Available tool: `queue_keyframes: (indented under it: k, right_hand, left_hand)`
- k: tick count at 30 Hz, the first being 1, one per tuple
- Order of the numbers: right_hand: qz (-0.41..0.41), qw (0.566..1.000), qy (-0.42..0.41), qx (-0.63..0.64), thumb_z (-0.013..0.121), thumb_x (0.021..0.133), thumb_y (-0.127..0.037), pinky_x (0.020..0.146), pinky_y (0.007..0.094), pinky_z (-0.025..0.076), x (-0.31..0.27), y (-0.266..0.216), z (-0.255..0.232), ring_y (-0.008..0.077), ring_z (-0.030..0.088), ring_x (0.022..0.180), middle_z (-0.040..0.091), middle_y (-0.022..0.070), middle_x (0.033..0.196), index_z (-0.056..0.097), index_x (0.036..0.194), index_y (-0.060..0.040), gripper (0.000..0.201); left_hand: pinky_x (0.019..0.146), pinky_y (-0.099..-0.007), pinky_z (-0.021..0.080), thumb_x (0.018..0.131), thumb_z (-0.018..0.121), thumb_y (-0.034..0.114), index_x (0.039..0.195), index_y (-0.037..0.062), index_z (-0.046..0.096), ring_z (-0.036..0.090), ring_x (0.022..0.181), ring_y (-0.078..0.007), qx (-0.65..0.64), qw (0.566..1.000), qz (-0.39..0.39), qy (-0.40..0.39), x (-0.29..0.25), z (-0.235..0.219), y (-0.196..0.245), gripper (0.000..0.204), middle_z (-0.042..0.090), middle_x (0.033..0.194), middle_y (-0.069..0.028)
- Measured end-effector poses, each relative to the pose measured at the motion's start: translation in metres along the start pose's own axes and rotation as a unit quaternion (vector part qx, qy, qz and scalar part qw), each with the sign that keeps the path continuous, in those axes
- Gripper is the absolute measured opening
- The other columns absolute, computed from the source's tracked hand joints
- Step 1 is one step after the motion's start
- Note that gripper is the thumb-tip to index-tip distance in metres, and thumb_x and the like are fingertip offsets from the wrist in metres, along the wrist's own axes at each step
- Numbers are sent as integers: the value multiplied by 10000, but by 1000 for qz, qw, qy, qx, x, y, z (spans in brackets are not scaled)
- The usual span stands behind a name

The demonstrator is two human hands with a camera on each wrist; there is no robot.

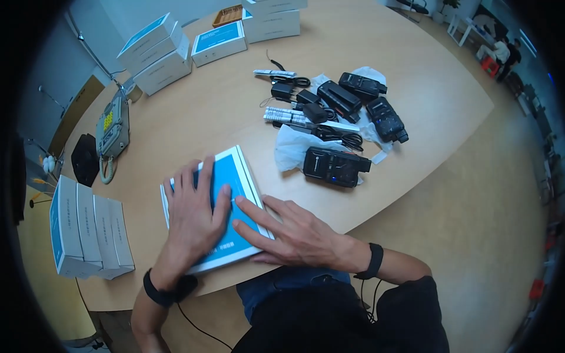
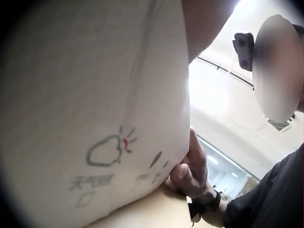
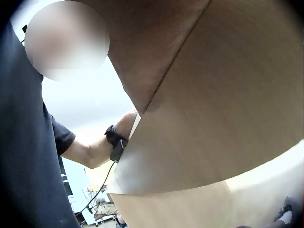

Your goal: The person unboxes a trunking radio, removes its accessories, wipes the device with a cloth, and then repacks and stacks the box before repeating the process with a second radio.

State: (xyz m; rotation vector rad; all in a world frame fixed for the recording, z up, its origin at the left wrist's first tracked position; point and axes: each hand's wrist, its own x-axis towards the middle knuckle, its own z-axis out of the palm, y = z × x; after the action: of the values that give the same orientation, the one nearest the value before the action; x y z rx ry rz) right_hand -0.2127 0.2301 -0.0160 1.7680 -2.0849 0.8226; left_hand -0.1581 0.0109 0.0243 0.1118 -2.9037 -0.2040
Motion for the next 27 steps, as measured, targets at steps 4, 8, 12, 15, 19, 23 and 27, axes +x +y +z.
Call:
queue_keyframes:
  k: [4, 8, 12, 15, 19, 23, 27]
  right_hand:
    - [30, 999, 29, 22, 801, 827, -362, 882, 380, 556, -13, -6, 1, 338, 634, 1117, 505, 200, 1506, 585, 1362, -53, 654]
    - [45, 997, 43, 55, 812, 822, -367, 874, 370, 563, -16, -8, -2, 303, 637, 1102, 564, 179, 1449, 598, 1342, -20, 660]
    - [33, 996, 58, 62, 825, 817, -402, 805, 351, 574, -21, -10, -4, 277, 663, 1000, 584, 168, 1408, 623, 1311, -9, 663]
    - [-80, 991, 103, 34, 829, 837, -403, 593, 281, 525, -34, -8, -1, 179, 618, 700, 620, 124, 1280, 688, 1228, -40, 553]
    - [-138, 987, 75, -16, 839, 840, -333, 542, 275, 484, -48, -4, -3, 152, 580, 634, 622, 111, 1243, 694, 1229, -117, 468]
    - [-111, 990, 80, 33, 872, 814, -323, 556, 291, 489, -56, -3, 2, 181, 611, 694, 589, 120, 1267, 661, 1248, -158, 510]
    - [-31, 994, 70, 84, 927, 707, -400, 618, 325, 511, -43, -17, 1, 226, 634, 874, 525, 173, 1341, 549, 1370, -129, 809]
  left_hand:
    - [1138, -716, 162, 932, 643, 518, 1526, 61, 431, 264, 1491, -471, -56, 995, 61, -62, -43, -29, 2, 779, 365, 1557, -257]
    - [1178, -666, 208, 828, 776, 523, 1538, 85, 414, 207, 1520, -498, 4, 989, 73, -128, -97, -43, 14, 910, 289, 1626, -249]
    - [1136, -624, 359, 739, 890, 343, 1498, 121, 486, 308, 1463, -532, -49, 994, 88, -34, -121, -25, 14, 887, 355, 1593, -237]
    - [1036, -564, 496, 777, 867, 236, 1468, 136, 527, 433, 1386, -526, -2, 993, 120, 13, -140, -15, 14, 777, 458, 1526, -227]
    - [811, -437, 630, 943, 706, 188, 1401, 125, 574, 616, 1217, -478, 62, 981, 176, 58, -153, -20, 9, 481, 598, 1392, -203]
    - [798, -417, 653, 1025, 592, 240, 1362, 60, 540, 645, 1190, -449, 76, 961, 251, 87, -154, -29, -1, 386, 622, 1357, -201]
    - [822, -445, 655, 1055, 527, 262, 1345, 2, 486, 631, 1211, -458, 113, 953, 272, 75, -148, -33, -9, 391, 614, 1348, -233]
